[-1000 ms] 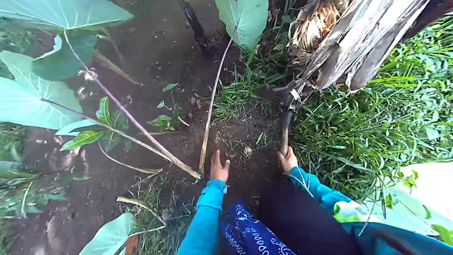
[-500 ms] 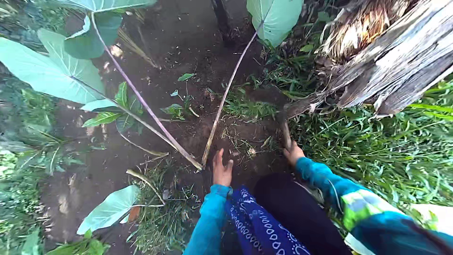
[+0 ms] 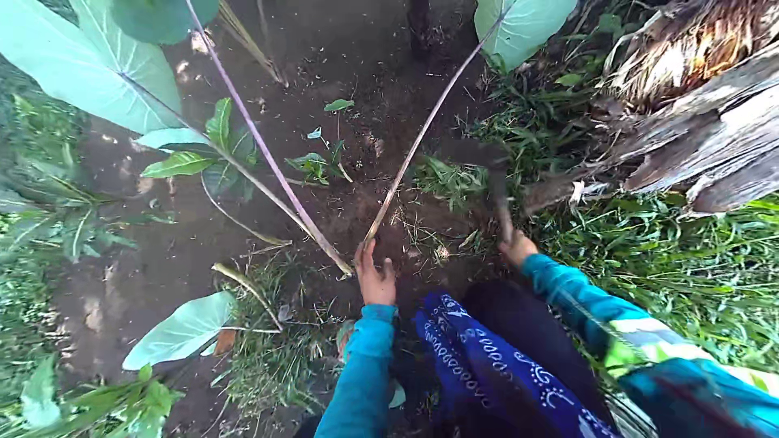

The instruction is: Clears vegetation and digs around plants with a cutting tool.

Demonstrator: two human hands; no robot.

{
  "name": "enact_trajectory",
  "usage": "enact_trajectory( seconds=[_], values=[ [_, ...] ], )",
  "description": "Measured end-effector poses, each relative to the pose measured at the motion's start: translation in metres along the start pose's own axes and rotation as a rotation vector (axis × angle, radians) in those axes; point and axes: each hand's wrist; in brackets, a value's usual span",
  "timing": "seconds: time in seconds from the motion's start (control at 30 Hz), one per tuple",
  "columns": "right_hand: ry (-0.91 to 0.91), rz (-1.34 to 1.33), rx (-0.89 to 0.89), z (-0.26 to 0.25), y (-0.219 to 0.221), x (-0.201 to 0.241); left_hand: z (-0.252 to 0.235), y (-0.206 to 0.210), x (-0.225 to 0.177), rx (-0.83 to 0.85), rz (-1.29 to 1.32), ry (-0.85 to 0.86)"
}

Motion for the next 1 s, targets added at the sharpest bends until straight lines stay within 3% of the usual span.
enact_trajectory(
  seconds=[0.1,0.17,0.23,0.3,0.37,0.43,0.53,0.6,0.67,0.7,0.73,0.77,0.83,0.9,0.97,1.0],
  values=[
    [-0.010,-0.043,-0.133,0.005,-0.025,0.033,0.001,0.006,0.008,-0.046,-0.017,0.069],
    [-0.070,-0.078,-0.234,-0.019,-0.027,0.076,0.003,0.012,0.017,-0.042,-0.046,0.097],
    [-0.077,-0.100,-0.215,-0.051,-0.023,0.110,0.004,0.018,0.023,-0.025,-0.053,0.107],
    [-0.062,-0.076,-0.139,-0.066,-0.002,0.094,0.004,0.017,0.026,-0.034,-0.050,0.129],
    [-0.094,-0.001,-0.144,-0.076,0.009,0.041,0.002,0.014,0.023,-0.045,-0.041,0.147],
    [-0.098,0.033,-0.132,-0.064,-0.007,0.017,0.005,0.015,0.023,-0.054,-0.038,0.172],
    [-0.113,-0.160,-0.174,-0.048,-0.040,0.080,0.006,0.013,0.021,-0.080,-0.051,0.211],
    [-0.018,-0.199,-0.158,-0.047,-0.044,0.124,0.009,0.018,0.025,-0.089,-0.056,0.239],
    [0.095,-0.066,0.038,-0.040,-0.035,0.116,0.010,0.019,0.031,-0.076,-0.059,0.247],
    [-0.101,-0.021,-0.287,-0.055,0.006,0.074,0.008,0.019,0.033,-0.075,-0.061,0.250],
    [-0.175,0.029,-0.338,-0.065,0.018,0.039,0.009,0.020,0.035,-0.071,-0.061,0.252],
    [-0.162,0.085,-0.245,-0.064,0.008,0.019,0.011,0.021,0.037,-0.073,-0.056,0.260],
    [-0.098,0.032,-0.135,-0.051,-0.024,0.034,0.012,0.023,0.038,-0.074,-0.046,0.274],
    [-0.047,-0.105,-0.172,-0.047,-0.044,0.078,0.013,0.026,0.038,-0.071,-0.048,0.285],
    [-0.022,-0.113,-0.147,-0.047,-0.049,0.113,0.016,0.031,0.040,-0.068,-0.050,0.282],
    [-0.064,-0.060,-0.141,-0.047,-0.039,0.106,0.017,0.030,0.042,-0.061,-0.051,0.274]
  ],
)
Point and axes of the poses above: each hand's wrist, its own z-axis away from the middle knuckle, its own y-axis out of the palm, x = y × z, and after that the axes turned 2 degrees about z, right-handed
